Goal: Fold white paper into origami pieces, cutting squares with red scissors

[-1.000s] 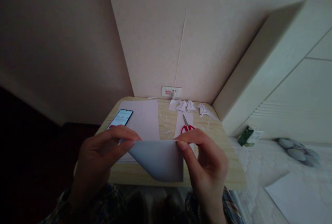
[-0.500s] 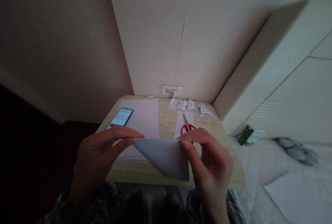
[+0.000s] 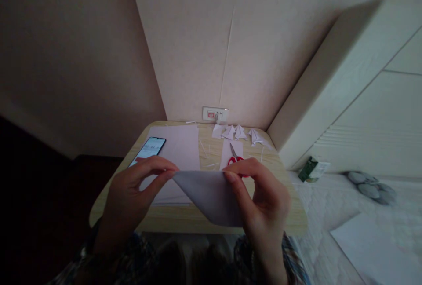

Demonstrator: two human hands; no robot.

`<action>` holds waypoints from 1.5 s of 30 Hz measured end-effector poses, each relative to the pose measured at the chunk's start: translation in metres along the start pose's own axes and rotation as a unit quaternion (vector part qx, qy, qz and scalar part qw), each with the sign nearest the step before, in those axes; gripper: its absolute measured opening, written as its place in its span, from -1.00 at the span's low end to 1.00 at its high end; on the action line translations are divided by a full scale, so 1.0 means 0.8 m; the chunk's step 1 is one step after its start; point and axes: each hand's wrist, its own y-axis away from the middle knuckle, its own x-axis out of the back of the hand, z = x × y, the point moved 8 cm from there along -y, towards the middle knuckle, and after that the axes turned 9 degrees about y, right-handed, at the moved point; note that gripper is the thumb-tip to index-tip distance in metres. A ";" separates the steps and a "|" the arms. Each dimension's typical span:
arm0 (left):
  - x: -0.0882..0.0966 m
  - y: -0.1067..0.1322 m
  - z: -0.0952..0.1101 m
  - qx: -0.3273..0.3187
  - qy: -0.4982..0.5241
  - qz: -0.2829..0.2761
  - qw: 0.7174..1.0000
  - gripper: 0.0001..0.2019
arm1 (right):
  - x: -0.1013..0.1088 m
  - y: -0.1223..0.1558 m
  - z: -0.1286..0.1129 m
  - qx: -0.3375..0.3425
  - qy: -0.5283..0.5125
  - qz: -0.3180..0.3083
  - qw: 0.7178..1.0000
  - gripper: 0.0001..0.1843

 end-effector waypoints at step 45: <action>0.006 0.002 -0.046 0.055 0.242 0.058 0.967 -0.90 | -0.019 -0.014 0.017 -0.012 -0.005 -0.054 0.998 -0.86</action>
